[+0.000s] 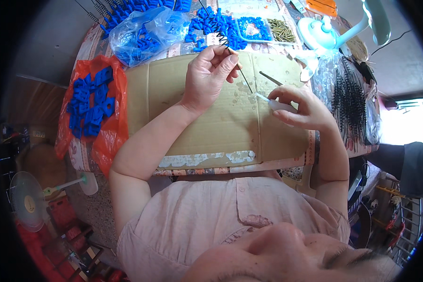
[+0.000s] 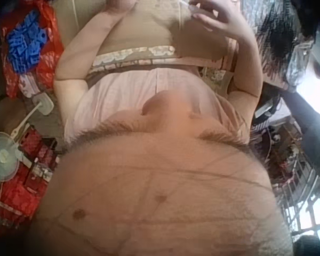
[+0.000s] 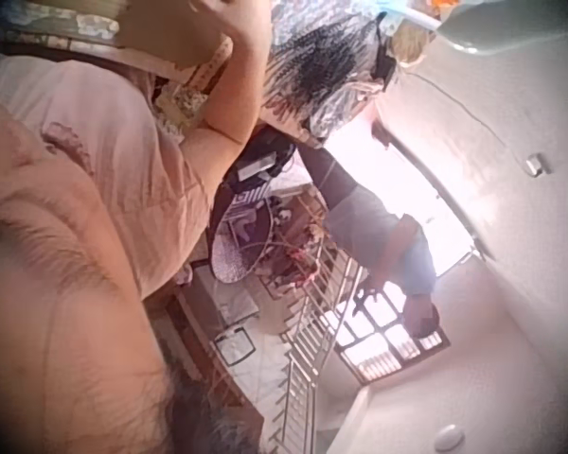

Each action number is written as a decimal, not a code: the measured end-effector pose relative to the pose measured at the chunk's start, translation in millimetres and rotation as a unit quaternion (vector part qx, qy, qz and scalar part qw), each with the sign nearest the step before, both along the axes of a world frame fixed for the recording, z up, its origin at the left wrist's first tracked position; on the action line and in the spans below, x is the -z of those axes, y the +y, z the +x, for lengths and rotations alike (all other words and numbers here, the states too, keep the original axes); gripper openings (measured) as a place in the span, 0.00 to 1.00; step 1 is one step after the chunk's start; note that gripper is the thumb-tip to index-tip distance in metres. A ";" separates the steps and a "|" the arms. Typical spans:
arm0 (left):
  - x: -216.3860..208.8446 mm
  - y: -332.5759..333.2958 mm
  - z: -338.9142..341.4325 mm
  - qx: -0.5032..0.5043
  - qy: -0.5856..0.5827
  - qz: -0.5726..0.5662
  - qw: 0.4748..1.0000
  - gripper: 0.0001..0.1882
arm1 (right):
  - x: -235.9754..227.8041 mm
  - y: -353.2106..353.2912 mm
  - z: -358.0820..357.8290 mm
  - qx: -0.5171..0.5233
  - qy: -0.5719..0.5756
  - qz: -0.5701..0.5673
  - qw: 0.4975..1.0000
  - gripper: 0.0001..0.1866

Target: The person assembles small blue plastic components by attaching metal springs to them using a tool.

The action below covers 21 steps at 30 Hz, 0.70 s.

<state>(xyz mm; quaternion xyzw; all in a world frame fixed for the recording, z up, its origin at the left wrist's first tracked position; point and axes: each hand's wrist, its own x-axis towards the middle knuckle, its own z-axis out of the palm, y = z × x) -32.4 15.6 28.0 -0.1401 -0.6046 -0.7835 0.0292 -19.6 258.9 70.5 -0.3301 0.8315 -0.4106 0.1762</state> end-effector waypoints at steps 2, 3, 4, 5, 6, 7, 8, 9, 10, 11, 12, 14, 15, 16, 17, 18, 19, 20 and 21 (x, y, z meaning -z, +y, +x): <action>-0.5 0.0 0.4 -0.002 -0.001 -0.003 1.000 0.05 | 1.9 -0.3 -1.3 -0.008 0.010 0.000 1.000 0.14; -0.6 0.0 0.5 -0.003 -0.003 -0.007 1.000 0.05 | 2.6 -0.3 -2.0 -0.014 0.024 -0.005 1.000 0.14; -0.6 0.1 0.6 -0.003 -0.002 -0.006 1.000 0.05 | 3.3 -0.3 -2.2 -0.021 0.039 -0.011 0.999 0.14; -0.6 0.4 0.6 -0.001 0.000 -0.005 1.000 0.05 | 3.9 -0.4 -2.3 -0.021 0.039 -0.011 0.999 0.14; -0.6 0.5 0.6 0.001 0.002 -0.004 1.000 0.05 | 4.5 -0.5 -2.4 -0.022 0.036 -0.008 0.999 0.14; -0.2 0.5 0.8 0.000 0.002 -0.004 1.000 0.05 | 4.6 -0.7 -2.5 -0.024 0.034 -0.006 0.999 0.14; 0.4 0.4 0.9 0.001 0.003 -0.008 1.000 0.05 | 4.4 -0.9 -2.7 -0.024 0.034 -0.005 0.999 0.14; 0.8 0.3 1.0 0.001 0.003 -0.013 1.000 0.05 | 4.1 -1.2 -3.1 -0.026 0.030 0.001 0.999 0.14; 0.8 0.7 1.1 0.001 0.003 -0.012 1.000 0.05 | 3.7 -1.2 -3.2 -0.027 0.026 0.008 0.999 0.14; 0.6 1.2 1.2 0.002 0.006 -0.013 1.000 0.05 | 3.6 -0.8 -3.2 -0.027 0.026 0.009 0.999 0.14; 0.3 1.8 1.3 0.003 0.009 -0.014 1.000 0.06 | 3.7 0.1 -3.2 -0.024 0.024 0.010 0.999 0.15; -0.2 2.6 1.7 -0.004 0.005 -0.006 1.000 0.06 | 3.2 0.3 -3.2 -0.024 0.021 0.011 0.999 0.15; -0.4 2.7 1.8 -0.009 0.002 0.002 1.000 0.07 | 1.7 0.1 -2.2 -0.013 0.018 0.003 1.000 0.15; -0.7 2.7 1.8 -0.010 0.002 0.002 1.000 0.07 | 0.8 0.1 -1.6 -0.002 0.014 -0.006 1.000 0.15; -0.9 2.7 1.7 -0.011 0.001 0.000 1.000 0.07 | 0.6 0.0 -1.9 -0.002 0.014 -0.006 1.000 0.15; -1.0 2.8 1.7 -0.012 0.000 -0.003 1.000 0.07 | 0.5 -0.2 -2.2 -0.009 0.020 -0.002 1.000 0.15; -1.0 3.1 1.7 -0.011 0.000 -0.002 1.000 0.07 | 0.1 -0.1 -2.2 -0.014 0.026 0.002 1.000 0.15; -0.8 3.6 1.8 -0.008 -0.001 0.000 1.000 0.07 | 0.1 -0.3 -2.2 -0.013 0.026 0.003 1.000 0.15; -0.8 4.1 1.8 -0.005 -0.002 0.003 1.000 0.07 | 0.4 -0.6 -2.3 -0.019 0.032 0.018 0.999 0.15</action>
